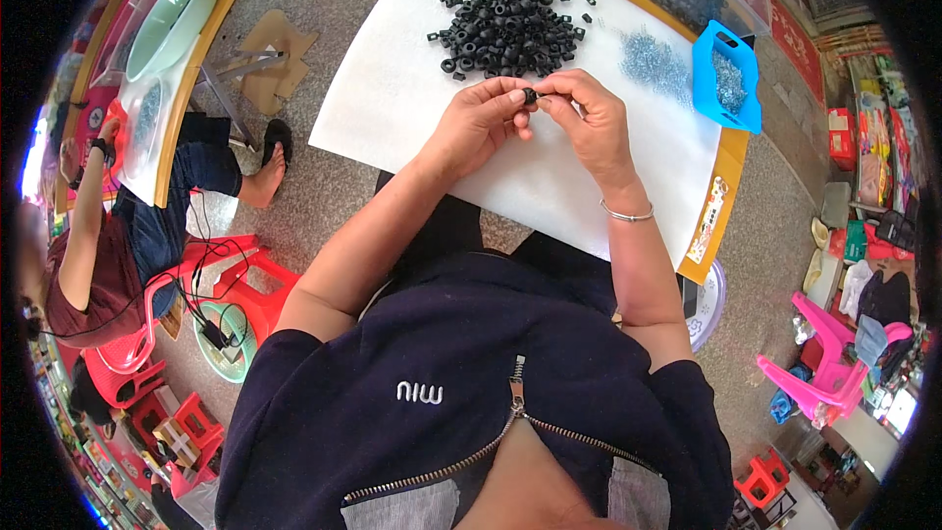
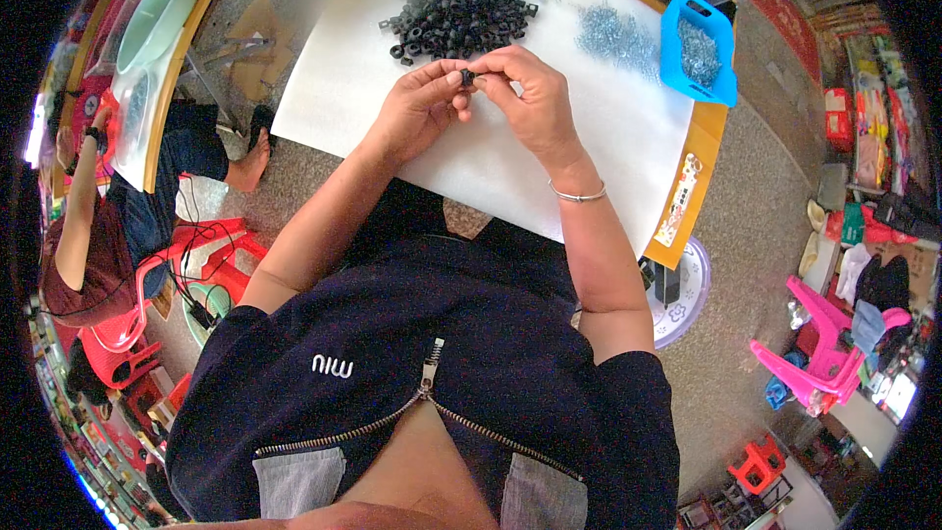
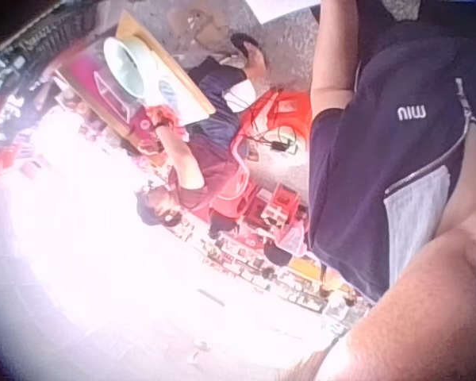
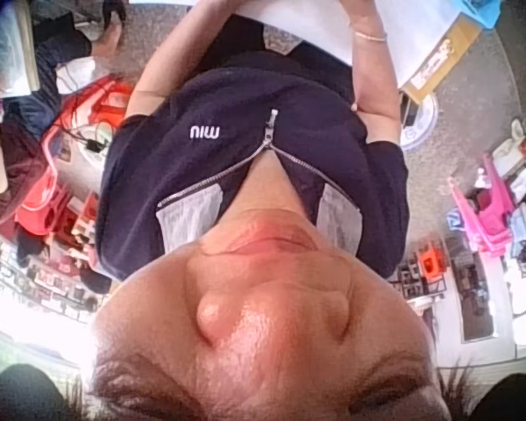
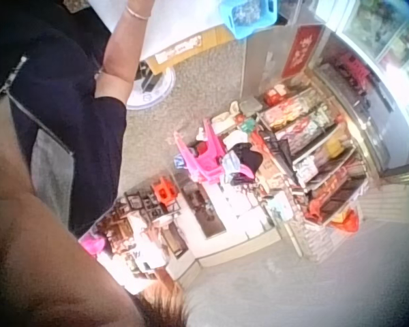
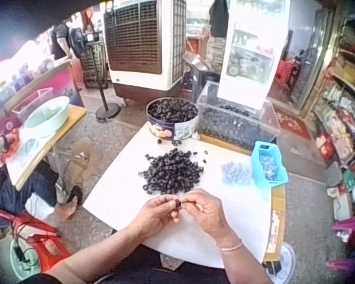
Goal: Manually assembling small black plastic components by inserting blue pins into them.
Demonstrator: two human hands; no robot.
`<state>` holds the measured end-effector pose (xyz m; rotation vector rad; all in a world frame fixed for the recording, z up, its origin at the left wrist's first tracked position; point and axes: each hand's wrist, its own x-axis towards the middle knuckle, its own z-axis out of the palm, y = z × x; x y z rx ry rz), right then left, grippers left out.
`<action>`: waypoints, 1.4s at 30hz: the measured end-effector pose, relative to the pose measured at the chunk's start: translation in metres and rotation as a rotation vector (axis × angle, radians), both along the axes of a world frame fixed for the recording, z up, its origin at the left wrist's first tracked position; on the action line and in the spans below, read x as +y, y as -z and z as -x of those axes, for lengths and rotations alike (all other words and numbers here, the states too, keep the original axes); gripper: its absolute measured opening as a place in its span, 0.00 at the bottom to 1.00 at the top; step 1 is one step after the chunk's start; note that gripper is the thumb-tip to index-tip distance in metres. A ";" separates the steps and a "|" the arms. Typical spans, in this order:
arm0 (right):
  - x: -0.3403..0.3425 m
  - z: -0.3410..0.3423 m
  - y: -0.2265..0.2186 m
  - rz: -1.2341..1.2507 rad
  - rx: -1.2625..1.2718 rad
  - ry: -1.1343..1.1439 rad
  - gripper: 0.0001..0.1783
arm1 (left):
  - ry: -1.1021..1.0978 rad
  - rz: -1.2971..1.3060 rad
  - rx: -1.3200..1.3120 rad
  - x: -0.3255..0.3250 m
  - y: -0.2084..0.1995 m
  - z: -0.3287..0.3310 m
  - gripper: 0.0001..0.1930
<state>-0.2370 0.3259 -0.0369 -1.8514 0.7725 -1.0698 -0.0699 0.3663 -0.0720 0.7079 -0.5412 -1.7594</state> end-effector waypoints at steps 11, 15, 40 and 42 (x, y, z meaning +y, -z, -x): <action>0.000 0.005 0.002 0.224 0.138 -0.015 0.07 | 0.008 -0.006 -0.076 0.000 -0.001 0.003 0.09; 0.000 0.006 0.004 0.284 0.141 -0.020 0.08 | -0.009 0.001 -0.120 0.000 0.003 0.005 0.09; 0.000 0.001 0.005 0.083 0.061 0.029 0.08 | -0.041 0.001 -0.066 0.000 -0.001 0.005 0.10; 0.001 0.001 0.004 0.091 0.081 0.024 0.08 | -0.052 -0.007 -0.072 0.001 0.001 0.005 0.10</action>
